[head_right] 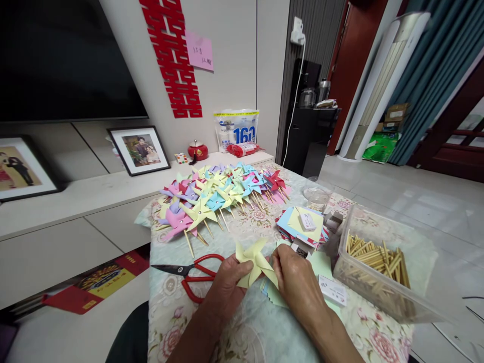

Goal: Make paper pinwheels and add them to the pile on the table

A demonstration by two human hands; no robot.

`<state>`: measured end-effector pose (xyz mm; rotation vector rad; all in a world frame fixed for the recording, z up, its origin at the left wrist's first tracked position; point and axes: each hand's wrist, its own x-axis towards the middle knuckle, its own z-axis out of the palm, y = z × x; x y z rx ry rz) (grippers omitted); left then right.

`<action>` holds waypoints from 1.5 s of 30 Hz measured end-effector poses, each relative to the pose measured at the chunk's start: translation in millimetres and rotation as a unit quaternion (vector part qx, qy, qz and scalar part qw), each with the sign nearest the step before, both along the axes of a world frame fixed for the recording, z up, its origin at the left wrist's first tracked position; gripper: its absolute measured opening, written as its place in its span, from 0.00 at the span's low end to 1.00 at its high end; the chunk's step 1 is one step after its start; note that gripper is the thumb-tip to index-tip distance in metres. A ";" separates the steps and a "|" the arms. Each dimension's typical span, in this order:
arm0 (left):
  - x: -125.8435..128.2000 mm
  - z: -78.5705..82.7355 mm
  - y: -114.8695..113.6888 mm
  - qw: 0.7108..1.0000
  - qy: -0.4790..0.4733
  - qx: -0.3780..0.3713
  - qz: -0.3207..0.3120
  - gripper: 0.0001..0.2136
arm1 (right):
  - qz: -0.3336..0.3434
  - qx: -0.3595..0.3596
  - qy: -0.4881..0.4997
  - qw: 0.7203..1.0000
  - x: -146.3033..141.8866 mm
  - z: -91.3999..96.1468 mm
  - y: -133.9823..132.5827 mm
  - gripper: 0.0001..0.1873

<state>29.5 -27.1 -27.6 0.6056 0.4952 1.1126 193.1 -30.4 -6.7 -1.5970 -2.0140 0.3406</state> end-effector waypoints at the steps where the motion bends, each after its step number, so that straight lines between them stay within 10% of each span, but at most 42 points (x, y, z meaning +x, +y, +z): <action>1: 0.3 -0.1 -0.3 1.000 -0.001 0.001 -0.004 0.13 | 0.003 -0.013 0.000 1.000 -0.9 1.1 -1.1 0.12; 15: -0.2 -2.8 0.4 0.999 0.032 -0.006 -0.001 0.17 | 0.058 -0.010 0.117 0.991 5.3 -3.5 5.0 0.10; 29: -1.1 -1.0 -0.6 1.000 0.015 0.010 -0.009 0.16 | 0.039 -0.169 0.384 0.907 7.7 -6.3 10.3 0.14; 45: 2.6 3.5 3.4 0.987 0.080 -0.061 0.123 0.15 | -0.014 -0.065 0.434 0.898 15.5 1.0 11.8 0.14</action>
